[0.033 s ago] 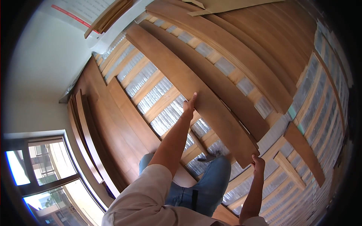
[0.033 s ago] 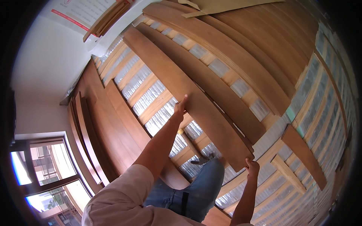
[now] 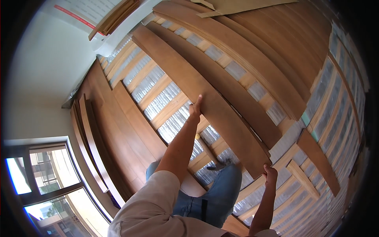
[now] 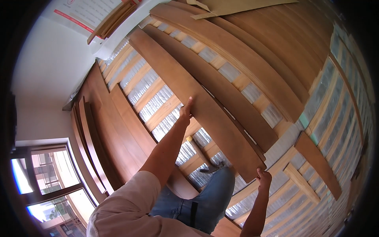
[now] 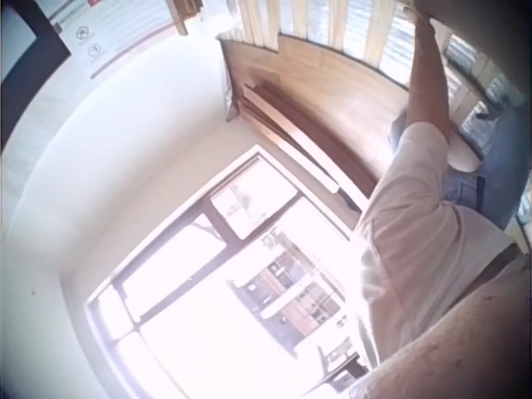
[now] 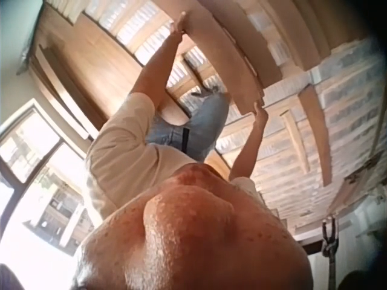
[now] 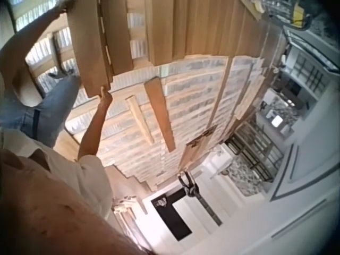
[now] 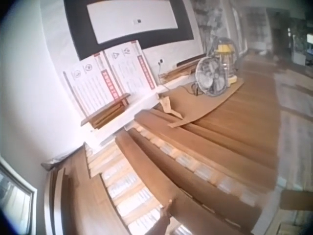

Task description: The person installs wood flooring by applying adhesive from a bottle to the tongue of a floorboard, positioning the board onto the subfloor, and tapping it into place using a hammer and a pneumatic nail gun.

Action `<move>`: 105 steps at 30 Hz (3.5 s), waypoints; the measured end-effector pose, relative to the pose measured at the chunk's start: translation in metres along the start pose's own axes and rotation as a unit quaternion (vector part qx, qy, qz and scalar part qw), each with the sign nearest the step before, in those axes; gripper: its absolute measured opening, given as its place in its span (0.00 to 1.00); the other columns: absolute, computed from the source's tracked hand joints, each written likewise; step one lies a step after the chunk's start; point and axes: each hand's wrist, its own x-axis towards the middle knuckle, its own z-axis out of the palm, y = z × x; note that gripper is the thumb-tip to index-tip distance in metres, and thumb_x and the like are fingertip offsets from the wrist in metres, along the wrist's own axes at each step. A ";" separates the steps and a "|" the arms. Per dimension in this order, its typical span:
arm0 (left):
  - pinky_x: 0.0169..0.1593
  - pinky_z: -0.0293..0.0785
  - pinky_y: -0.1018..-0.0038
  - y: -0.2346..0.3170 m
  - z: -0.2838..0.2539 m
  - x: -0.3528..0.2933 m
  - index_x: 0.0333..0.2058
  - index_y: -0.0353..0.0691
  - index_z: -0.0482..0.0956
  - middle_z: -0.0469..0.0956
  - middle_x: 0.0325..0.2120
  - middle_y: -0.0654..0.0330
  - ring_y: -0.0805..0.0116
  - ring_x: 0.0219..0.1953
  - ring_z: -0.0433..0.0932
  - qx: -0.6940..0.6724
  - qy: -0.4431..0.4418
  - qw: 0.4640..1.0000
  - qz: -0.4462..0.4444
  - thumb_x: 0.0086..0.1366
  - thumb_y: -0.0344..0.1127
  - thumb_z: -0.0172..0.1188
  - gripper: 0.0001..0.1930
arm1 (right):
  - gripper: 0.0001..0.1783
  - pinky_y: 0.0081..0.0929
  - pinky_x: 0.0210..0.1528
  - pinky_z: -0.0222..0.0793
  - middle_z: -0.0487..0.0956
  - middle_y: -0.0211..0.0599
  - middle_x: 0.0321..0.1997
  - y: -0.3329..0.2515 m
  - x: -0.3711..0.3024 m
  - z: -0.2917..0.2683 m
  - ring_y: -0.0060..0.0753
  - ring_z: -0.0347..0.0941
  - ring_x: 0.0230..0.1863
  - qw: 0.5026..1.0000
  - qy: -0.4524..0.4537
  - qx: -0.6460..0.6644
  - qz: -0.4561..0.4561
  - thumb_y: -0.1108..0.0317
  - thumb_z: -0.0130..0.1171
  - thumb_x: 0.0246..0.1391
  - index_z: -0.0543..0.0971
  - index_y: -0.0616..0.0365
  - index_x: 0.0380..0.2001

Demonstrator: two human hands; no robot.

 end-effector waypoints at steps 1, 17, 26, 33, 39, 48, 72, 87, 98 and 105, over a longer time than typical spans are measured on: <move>0.40 0.74 0.70 0.013 -0.009 0.012 0.50 0.25 0.69 0.75 0.42 0.51 0.62 0.40 0.75 -0.048 -0.016 0.998 0.039 0.51 0.60 0.68 0.42 | 0.20 0.30 0.34 0.73 0.75 0.30 0.29 0.006 -0.008 -0.006 0.28 0.73 0.32 1.000 0.020 -0.002 0.002 0.56 0.73 0.43 0.74 0.58 0.26; 0.58 0.68 0.60 0.079 -0.076 -0.095 0.56 0.37 0.67 0.73 0.51 0.54 0.56 0.54 0.71 -0.276 -0.152 0.949 0.029 0.60 0.40 0.61 0.27 | 0.38 0.33 0.58 0.62 0.70 0.48 0.56 0.008 -0.229 0.022 0.43 0.66 0.56 0.962 0.234 0.126 -0.060 0.38 0.36 0.63 0.68 0.64 0.56; 0.56 0.69 0.57 0.011 -0.142 -0.267 0.56 0.42 0.65 0.72 0.52 0.55 0.55 0.54 0.71 -0.328 -0.101 0.935 -0.091 0.57 0.34 0.64 0.29 | 0.38 0.37 0.54 0.66 0.72 0.45 0.52 0.058 -0.279 -0.102 0.43 0.70 0.50 0.965 0.143 0.200 -0.088 0.36 0.38 0.62 0.69 0.64 0.52; 0.55 0.71 0.57 0.012 -0.237 -0.312 0.48 0.33 0.71 0.75 0.45 0.51 0.55 0.49 0.74 -0.363 0.003 0.932 0.001 0.59 0.33 0.62 0.19 | 0.43 0.38 0.62 0.58 0.63 0.47 0.64 0.081 -0.303 -0.074 0.43 0.62 0.61 0.957 -0.052 0.283 -0.047 0.32 0.38 0.59 0.63 0.63 0.60; 0.55 0.70 0.60 0.049 -0.346 -0.324 0.48 0.32 0.71 0.75 0.46 0.52 0.57 0.50 0.74 -0.385 0.018 0.918 0.092 0.60 0.34 0.62 0.20 | 0.46 0.38 0.65 0.55 0.59 0.47 0.68 0.065 -0.365 0.010 0.46 0.59 0.65 0.989 0.025 0.142 -0.034 0.31 0.33 0.59 0.58 0.61 0.64; 0.53 0.74 0.63 0.118 -0.477 -0.265 0.47 0.31 0.72 0.76 0.45 0.49 0.57 0.46 0.77 -0.401 0.020 0.900 0.168 0.60 0.36 0.61 0.20 | 0.39 0.37 0.60 0.60 0.66 0.46 0.62 0.049 -0.493 0.141 0.45 0.64 0.60 0.971 -0.122 0.136 -0.157 0.37 0.34 0.63 0.63 0.62 0.60; 0.46 0.75 0.73 -0.177 -0.505 -0.654 0.55 0.34 0.68 0.74 0.47 0.57 0.65 0.44 0.76 -0.257 0.114 0.947 0.153 0.68 0.43 0.48 0.23 | 0.34 0.38 0.54 0.73 0.66 0.37 0.57 0.106 -0.639 0.199 0.34 0.65 0.57 0.512 -0.766 -0.313 0.232 0.67 0.57 0.56 0.56 0.60 0.62; 0.55 0.69 0.63 -0.286 -0.582 -0.755 0.54 0.40 0.68 0.74 0.50 0.55 0.58 0.51 0.73 -0.510 0.420 0.738 0.138 0.64 0.46 0.56 0.23 | 0.24 0.33 0.37 0.72 0.82 0.39 0.33 0.322 -0.641 0.319 0.35 0.78 0.32 0.127 -0.747 -0.595 -0.267 0.50 0.47 0.61 0.78 0.63 0.37; 0.46 0.75 0.57 -0.394 -0.756 -0.722 0.49 0.33 0.72 0.73 0.48 0.50 0.50 0.45 0.74 -0.407 0.574 0.711 0.003 0.64 0.54 0.55 0.28 | 0.12 0.21 0.37 0.72 0.80 0.37 0.33 0.117 -0.382 0.331 0.25 0.76 0.34 0.764 -0.499 -0.292 -0.287 0.64 0.52 0.59 0.73 0.62 0.39; 0.35 0.79 0.61 -0.345 -0.746 -0.748 0.50 0.28 0.69 0.73 0.40 0.40 0.50 0.33 0.76 -0.080 0.623 0.747 -0.219 0.66 0.57 0.46 0.32 | 0.10 0.22 0.36 0.72 0.81 0.39 0.32 0.077 -0.313 0.194 0.26 0.77 0.32 0.903 -0.255 -0.114 -0.326 0.67 0.47 0.62 0.74 0.61 0.39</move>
